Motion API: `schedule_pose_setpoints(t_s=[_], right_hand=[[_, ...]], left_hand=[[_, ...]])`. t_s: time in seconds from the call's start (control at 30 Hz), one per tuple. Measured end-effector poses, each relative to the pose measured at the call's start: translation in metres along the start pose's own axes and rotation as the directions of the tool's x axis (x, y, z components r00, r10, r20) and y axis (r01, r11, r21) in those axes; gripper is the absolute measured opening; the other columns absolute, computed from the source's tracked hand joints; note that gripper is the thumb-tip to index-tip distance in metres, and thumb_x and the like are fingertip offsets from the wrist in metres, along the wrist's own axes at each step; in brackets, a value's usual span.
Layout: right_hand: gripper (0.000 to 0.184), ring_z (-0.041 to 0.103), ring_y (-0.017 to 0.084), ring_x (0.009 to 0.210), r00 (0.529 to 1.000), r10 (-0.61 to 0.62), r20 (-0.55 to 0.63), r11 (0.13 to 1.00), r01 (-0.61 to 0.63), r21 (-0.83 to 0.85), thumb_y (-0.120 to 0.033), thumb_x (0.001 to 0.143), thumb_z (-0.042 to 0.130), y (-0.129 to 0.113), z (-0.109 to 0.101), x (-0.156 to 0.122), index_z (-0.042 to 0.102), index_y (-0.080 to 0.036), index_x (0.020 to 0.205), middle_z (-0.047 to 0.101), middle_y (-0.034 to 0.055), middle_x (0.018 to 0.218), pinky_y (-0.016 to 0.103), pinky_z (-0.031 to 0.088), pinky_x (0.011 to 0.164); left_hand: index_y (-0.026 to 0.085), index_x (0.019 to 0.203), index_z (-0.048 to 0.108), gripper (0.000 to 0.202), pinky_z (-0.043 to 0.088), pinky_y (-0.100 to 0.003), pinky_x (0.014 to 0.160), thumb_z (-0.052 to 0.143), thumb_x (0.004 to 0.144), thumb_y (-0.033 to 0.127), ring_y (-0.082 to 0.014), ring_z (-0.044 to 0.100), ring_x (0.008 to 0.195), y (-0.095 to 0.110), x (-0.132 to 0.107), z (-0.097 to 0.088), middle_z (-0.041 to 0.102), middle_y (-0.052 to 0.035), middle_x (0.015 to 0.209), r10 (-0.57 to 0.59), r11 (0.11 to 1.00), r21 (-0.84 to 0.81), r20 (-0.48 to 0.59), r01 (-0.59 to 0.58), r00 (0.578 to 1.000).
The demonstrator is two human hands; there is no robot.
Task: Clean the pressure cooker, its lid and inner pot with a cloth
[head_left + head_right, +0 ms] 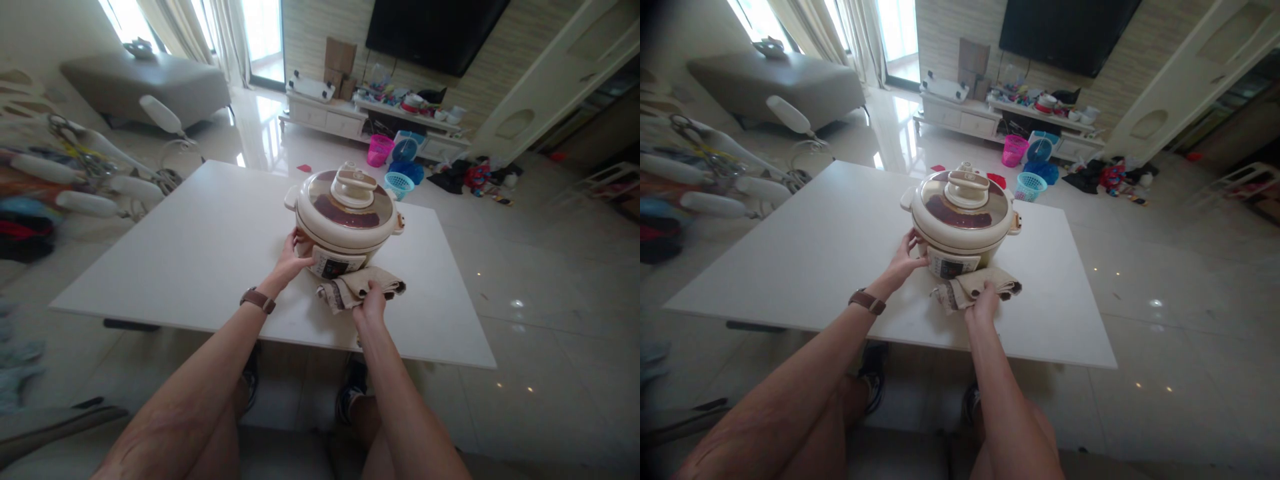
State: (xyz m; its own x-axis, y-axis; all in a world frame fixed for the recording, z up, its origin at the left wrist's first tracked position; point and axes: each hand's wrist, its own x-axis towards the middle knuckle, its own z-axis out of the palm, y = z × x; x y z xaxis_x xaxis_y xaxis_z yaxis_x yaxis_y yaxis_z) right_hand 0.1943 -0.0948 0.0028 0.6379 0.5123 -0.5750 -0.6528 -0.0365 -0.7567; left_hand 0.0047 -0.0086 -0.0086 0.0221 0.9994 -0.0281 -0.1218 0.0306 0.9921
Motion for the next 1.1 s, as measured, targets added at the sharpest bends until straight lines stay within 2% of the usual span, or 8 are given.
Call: schedule_pose_setpoints(t_s=[0.13, 0.4, 0.5, 0.63, 0.73, 0.93, 1.03, 1.1], right_hand=[[0.03, 0.075, 0.017, 0.081, 0.999, 0.01, 0.044, 1.0, -0.009, -0.023, -0.019, 0.086, 0.056, -0.003, -0.005, 0.008, 0.065, -0.019, 0.114, 0.077, 0.0004, 0.094, 0.03, 0.067, 0.072], [0.03, 0.076, 0.018, 0.085, 0.994, 0.053, 0.096, 0.998, -0.048, -0.05, -0.018, 0.087, 0.057, -0.01, -0.021, 0.021, 0.067, -0.018, 0.115, 0.078, 0.0016, 0.096, 0.035, 0.068, 0.083], [0.029, 0.076, 0.019, 0.087, 0.991, 0.069, 0.116, 0.997, -0.063, -0.054, -0.018, 0.089, 0.055, -0.023, -0.028, 0.03, 0.068, -0.016, 0.114, 0.079, 0.0033, 0.096, 0.038, 0.067, 0.088], [0.027, 0.076, 0.021, 0.088, 0.991, 0.054, 0.122, 0.998, -0.049, -0.039, -0.019, 0.091, 0.051, -0.053, -0.044, 0.045, 0.069, -0.016, 0.112, 0.078, 0.0063, 0.097, 0.043, 0.066, 0.091], [0.028, 0.075, 0.021, 0.087, 0.996, 0.008, 0.094, 0.999, -0.005, -0.032, -0.022, 0.094, 0.046, -0.081, -0.063, 0.057, 0.07, -0.018, 0.109, 0.078, 0.0074, 0.098, 0.044, 0.065, 0.09], [0.035, 0.072, 0.02, 0.08, 0.985, -0.173, 0.019, 0.979, 0.174, -0.102, -0.021, 0.09, 0.04, -0.127, -0.091, 0.074, 0.071, -0.023, 0.107, 0.077, 0.0057, 0.095, 0.046, 0.064, 0.086], [0.031, 0.073, 0.023, 0.083, 0.987, -0.139, 0.076, 0.981, 0.147, -0.126, -0.024, 0.091, 0.043, -0.142, -0.102, 0.079, 0.071, -0.021, 0.103, 0.076, 0.0079, 0.094, 0.046, 0.064, 0.084], [0.025, 0.073, 0.025, 0.083, 0.987, -0.105, 0.125, 0.97, 0.129, -0.204, -0.027, 0.09, 0.048, -0.148, -0.114, 0.08, 0.07, -0.02, 0.099, 0.075, 0.0094, 0.09, 0.047, 0.064, 0.081]], left_hand=[[0.023, 0.158, 0.046, 0.119, 0.04, -0.055, 0.123, 0.1, 0.052, 0.029, -0.0406, 0.042, 0.153, 0.002, -0.002, -0.002, 0.044, -0.0201, 0.165, 0.022, 0.998, 0.06, -0.003, -0.022, 1.0], [0.02, 0.155, 0.049, 0.12, 0.041, -0.056, 0.121, 0.102, 0.048, 0.033, -0.0396, 0.051, 0.145, -0.005, -0.001, 0.008, 0.053, -0.0211, 0.153, 0.097, 0.988, 0.124, -0.065, -0.088, 0.993], [0.017, 0.156, 0.047, 0.123, 0.041, -0.055, 0.122, 0.102, 0.048, 0.034, -0.0393, 0.051, 0.144, -0.006, 0.0, 0.008, 0.052, -0.0224, 0.155, 0.106, 0.988, 0.116, -0.057, -0.099, 0.993], [0.015, 0.155, 0.048, 0.122, 0.039, -0.052, 0.124, 0.102, 0.047, 0.032, -0.0393, 0.051, 0.146, -0.003, 0.0, 0.006, 0.056, -0.0227, 0.153, 0.11, 0.99, 0.091, -0.041, -0.106, 0.993], [0.015, 0.15, 0.053, 0.113, 0.04, -0.052, 0.124, 0.101, 0.049, 0.031, -0.0411, 0.049, 0.149, 0.003, 0.0, 0.004, 0.056, -0.0234, 0.154, 0.026, 0.998, 0.064, -0.052, -0.022, 0.998], [0.018, 0.144, 0.058, 0.074, 0.044, -0.053, 0.118, 0.079, 0.077, 0.04, -0.0398, 0.047, 0.151, 0.011, -0.001, -0.008, 0.049, -0.0226, 0.164, -0.161, 0.987, -0.024, -0.1, 0.16, 0.982], [0.02, 0.134, 0.063, 0.062, 0.043, -0.053, 0.118, 0.075, 0.077, 0.04, -0.0386, 0.047, 0.151, 0.011, -0.003, -0.018, 0.05, -0.0212, 0.164, -0.169, 0.986, -0.018, -0.121, 0.168, 0.978], [0.02, 0.127, 0.066, 0.056, 0.045, -0.052, 0.116, 0.074, 0.076, 0.04, -0.038, 0.05, 0.148, 0.01, -0.005, -0.025, 0.053, -0.0209, 0.16, -0.157, 0.988, -0.01, -0.133, 0.157, 0.979]])
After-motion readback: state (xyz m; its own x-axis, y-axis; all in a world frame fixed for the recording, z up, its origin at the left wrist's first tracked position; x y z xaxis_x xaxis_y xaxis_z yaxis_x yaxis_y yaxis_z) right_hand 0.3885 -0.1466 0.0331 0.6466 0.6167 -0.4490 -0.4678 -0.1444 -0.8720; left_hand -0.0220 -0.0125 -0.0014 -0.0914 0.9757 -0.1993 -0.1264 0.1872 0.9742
